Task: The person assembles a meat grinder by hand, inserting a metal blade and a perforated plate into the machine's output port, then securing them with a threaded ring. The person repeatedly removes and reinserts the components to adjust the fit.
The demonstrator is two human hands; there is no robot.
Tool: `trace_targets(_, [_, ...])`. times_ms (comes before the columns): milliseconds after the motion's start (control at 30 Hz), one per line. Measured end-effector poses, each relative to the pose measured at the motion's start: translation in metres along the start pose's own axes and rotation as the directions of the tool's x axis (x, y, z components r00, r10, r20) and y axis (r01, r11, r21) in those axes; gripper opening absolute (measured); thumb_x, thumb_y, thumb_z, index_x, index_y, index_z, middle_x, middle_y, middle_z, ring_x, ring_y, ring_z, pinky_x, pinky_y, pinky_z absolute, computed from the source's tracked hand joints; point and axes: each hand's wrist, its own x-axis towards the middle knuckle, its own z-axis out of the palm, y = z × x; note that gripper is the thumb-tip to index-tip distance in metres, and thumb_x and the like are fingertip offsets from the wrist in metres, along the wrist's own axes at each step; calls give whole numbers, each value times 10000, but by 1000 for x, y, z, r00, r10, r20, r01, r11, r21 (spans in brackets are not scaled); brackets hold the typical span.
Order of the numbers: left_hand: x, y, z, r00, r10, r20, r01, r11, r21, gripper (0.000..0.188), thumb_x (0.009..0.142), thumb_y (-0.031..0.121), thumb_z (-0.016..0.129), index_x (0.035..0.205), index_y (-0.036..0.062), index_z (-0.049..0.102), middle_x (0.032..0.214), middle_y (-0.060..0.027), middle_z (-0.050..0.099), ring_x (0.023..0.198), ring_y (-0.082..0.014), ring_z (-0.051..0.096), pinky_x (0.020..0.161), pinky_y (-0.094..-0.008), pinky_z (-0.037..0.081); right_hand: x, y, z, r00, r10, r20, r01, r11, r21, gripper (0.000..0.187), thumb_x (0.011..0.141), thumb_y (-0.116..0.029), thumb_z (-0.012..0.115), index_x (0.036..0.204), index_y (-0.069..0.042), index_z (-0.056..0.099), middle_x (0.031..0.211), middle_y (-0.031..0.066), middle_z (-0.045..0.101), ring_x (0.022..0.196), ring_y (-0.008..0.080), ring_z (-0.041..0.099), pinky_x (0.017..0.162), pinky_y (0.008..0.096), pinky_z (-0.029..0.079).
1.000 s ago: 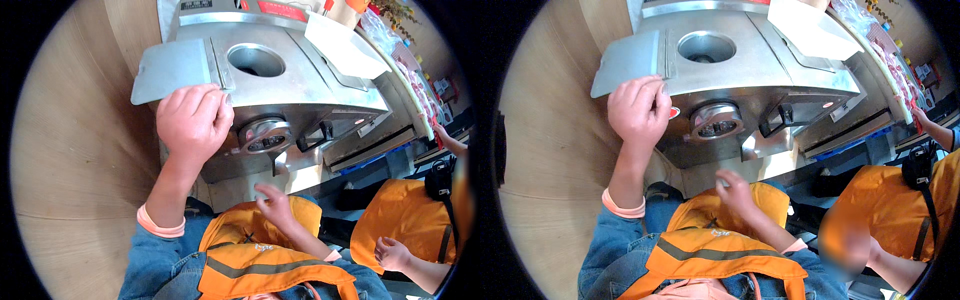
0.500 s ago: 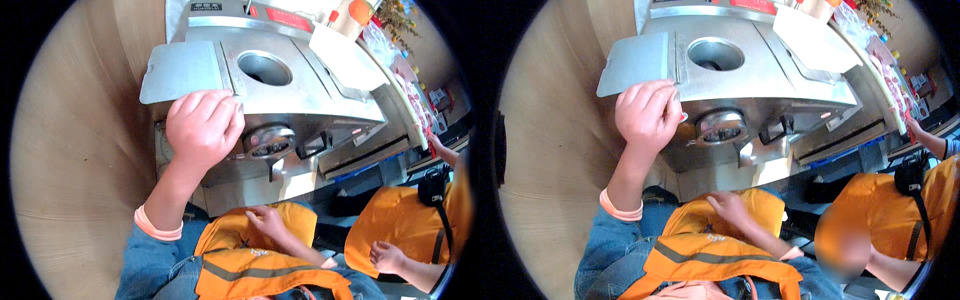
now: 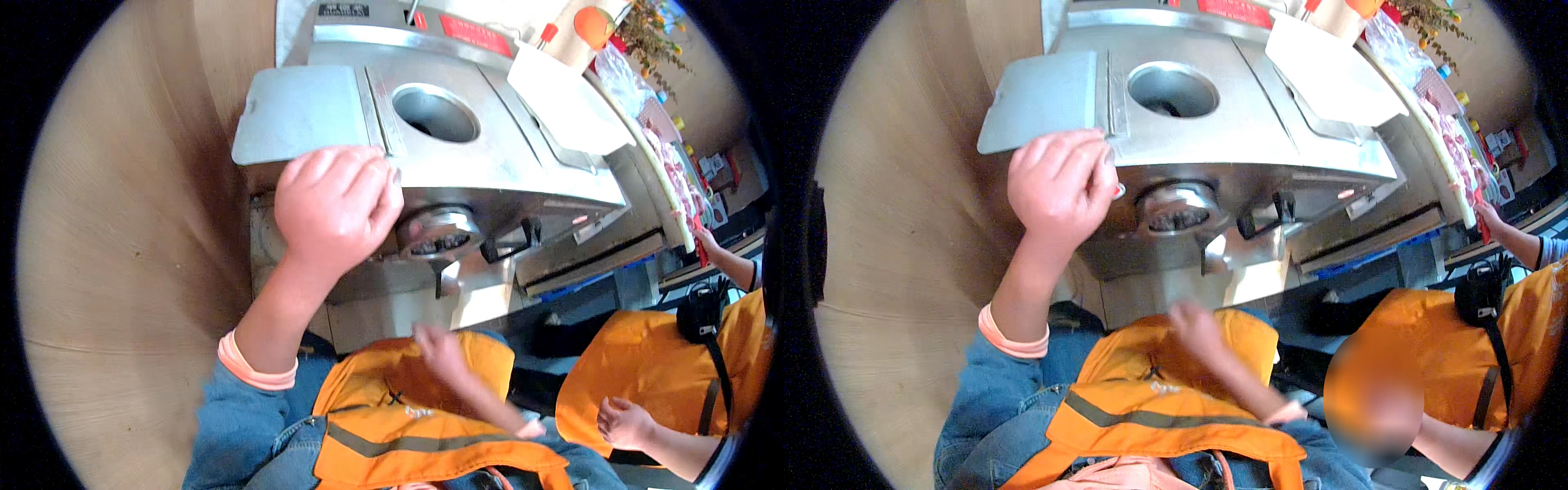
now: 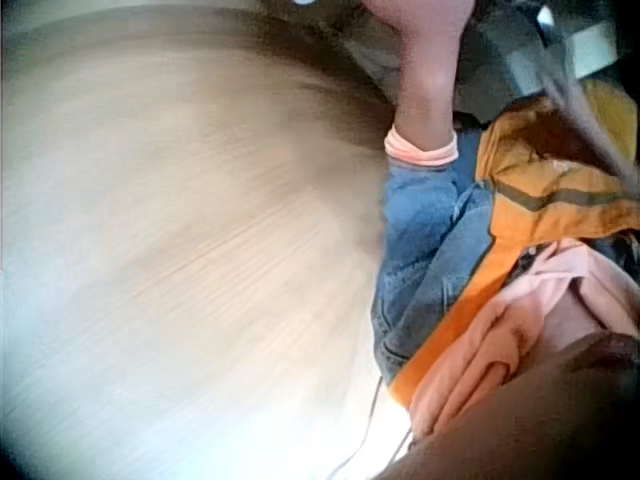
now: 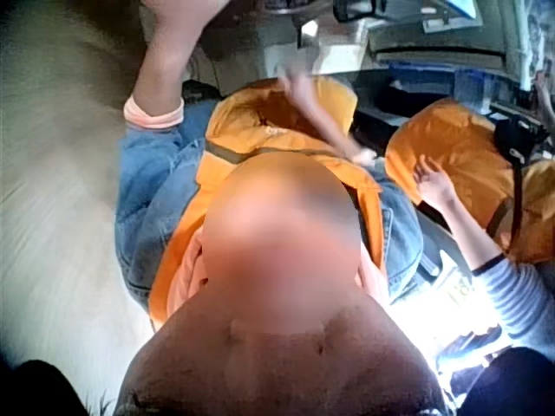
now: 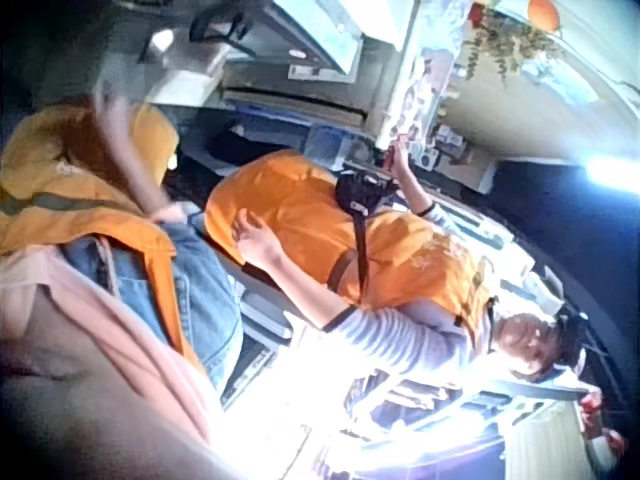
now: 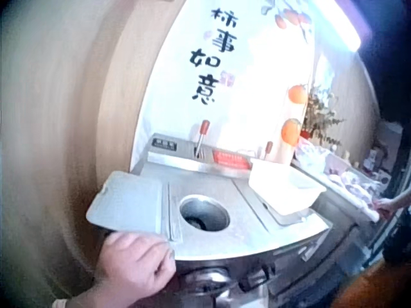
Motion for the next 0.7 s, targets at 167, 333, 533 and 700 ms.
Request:
trace_targets(167, [-4, 1, 3, 1000, 21, -18, -20, 998, 55, 77, 658, 93, 670, 712, 90, 614, 776, -27, 641, 695, -184, 605, 621, -303, 458, 4, -2, -53, 868, -173, -465, 237, 968, 83, 492, 755, -151, 646, 1218, -20, 542, 1231, 167, 532, 1163, 337, 484, 1007, 447, 359])
trace_targets(333, [-3, 2, 5, 999, 16, -47, -14, 999, 47, 80, 647, 69, 675, 697, 81, 613, 761, -28, 642, 683, -189, 605, 617, -301, 459, 57, -6, -72, 874, -404, -269, 354, 910, -215, 501, 759, -110, 617, 1233, 10, 505, 1236, 175, 493, 1166, 354, 454, 1001, 446, 351])
trace_targets(533, [0, -2, 2, 998, 31, -60, -30, 999, 14, 72, 667, 88, 671, 712, 78, 616, 766, -30, 641, 690, -191, 607, 620, -315, 462, -22, -43, 0, 921, 145, 362, -251, 931, 266, 251, 841, -138, 594, 1038, 11, 637, 1050, 225, 617, 1159, 379, 505, 1006, 457, 359])
trace_targets(700, [-4, 0, 4, 999, 21, -47, -18, 998, 62, 78, 648, 69, 674, 708, 82, 625, 770, -27, 646, 697, -187, 613, 604, -305, 460, 14, -13, -62, 777, -386, -497, 454, 891, 17, 481, 750, -95, 641, 1209, -5, 530, 1198, 181, 533, 1130, 344, 493, 978, 420, 371])
